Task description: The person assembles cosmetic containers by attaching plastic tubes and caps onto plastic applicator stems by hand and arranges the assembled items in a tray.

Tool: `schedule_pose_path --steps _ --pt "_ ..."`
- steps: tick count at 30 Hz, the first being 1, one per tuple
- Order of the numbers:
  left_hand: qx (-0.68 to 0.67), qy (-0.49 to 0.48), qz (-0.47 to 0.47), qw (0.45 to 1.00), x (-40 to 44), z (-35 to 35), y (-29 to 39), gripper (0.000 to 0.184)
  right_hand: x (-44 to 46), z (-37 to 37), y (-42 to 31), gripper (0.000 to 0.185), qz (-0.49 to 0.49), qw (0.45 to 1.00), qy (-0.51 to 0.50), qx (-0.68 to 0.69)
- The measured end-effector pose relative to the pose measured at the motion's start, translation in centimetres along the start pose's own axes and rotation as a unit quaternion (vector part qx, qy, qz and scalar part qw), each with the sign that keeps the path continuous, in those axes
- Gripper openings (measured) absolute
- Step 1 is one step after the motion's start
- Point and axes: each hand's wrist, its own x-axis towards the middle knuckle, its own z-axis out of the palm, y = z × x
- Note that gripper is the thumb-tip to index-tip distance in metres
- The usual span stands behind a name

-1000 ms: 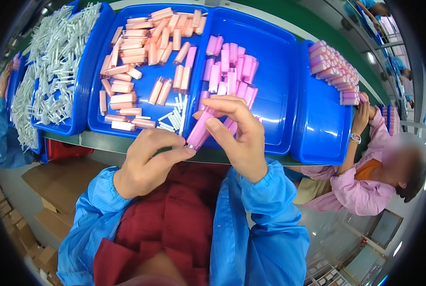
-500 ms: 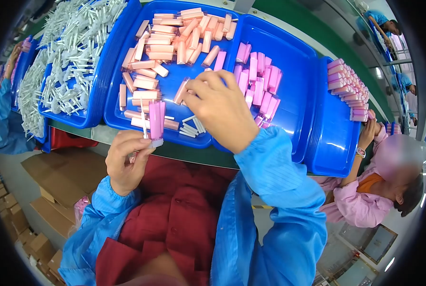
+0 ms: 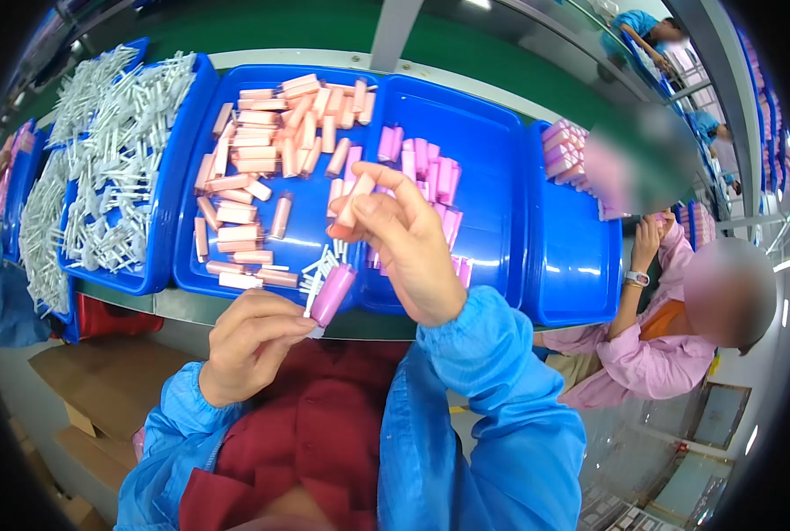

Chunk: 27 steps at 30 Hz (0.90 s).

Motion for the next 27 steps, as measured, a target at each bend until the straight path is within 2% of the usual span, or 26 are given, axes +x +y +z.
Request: schedule_pose_path --steps 11,16,18,20,23,26,27 --pt "-0.029 -0.061 0.025 0.997 2.9 4.3 0.5 0.032 -5.1 -4.0 -0.1 0.044 -0.011 1.0 -0.028 0.003" --pt "-0.032 -0.078 0.041 0.996 3.8 6.1 0.6 0.032 -5.5 -6.2 -0.7 0.028 -0.081 0.995 0.016 -0.061" --pt "-0.019 -0.079 0.041 0.996 4.1 6.5 0.7 0.031 -5.8 -6.0 -1.5 0.028 -0.076 0.996 0.024 -0.036" --pt "-0.028 -0.065 0.027 0.997 4.2 6.9 0.7 0.031 -5.9 -5.9 -1.6 0.029 -0.084 0.995 0.03 -0.042" --pt "-0.013 -0.041 0.001 0.999 3.8 7.4 0.6 0.03 -6.4 -6.2 -1.1 0.03 -0.09 0.993 -0.027 -0.067" --pt "0.011 -0.006 0.01 1.0 2.5 8.0 -0.4 0.031 -6.7 -6.8 1.1 0.032 -0.133 0.983 -0.06 -0.11" --pt "0.015 0.005 0.012 1.0 2.1 8.3 -0.8 0.033 -6.8 -6.7 1.1 0.032 -0.118 0.987 -0.061 -0.086"
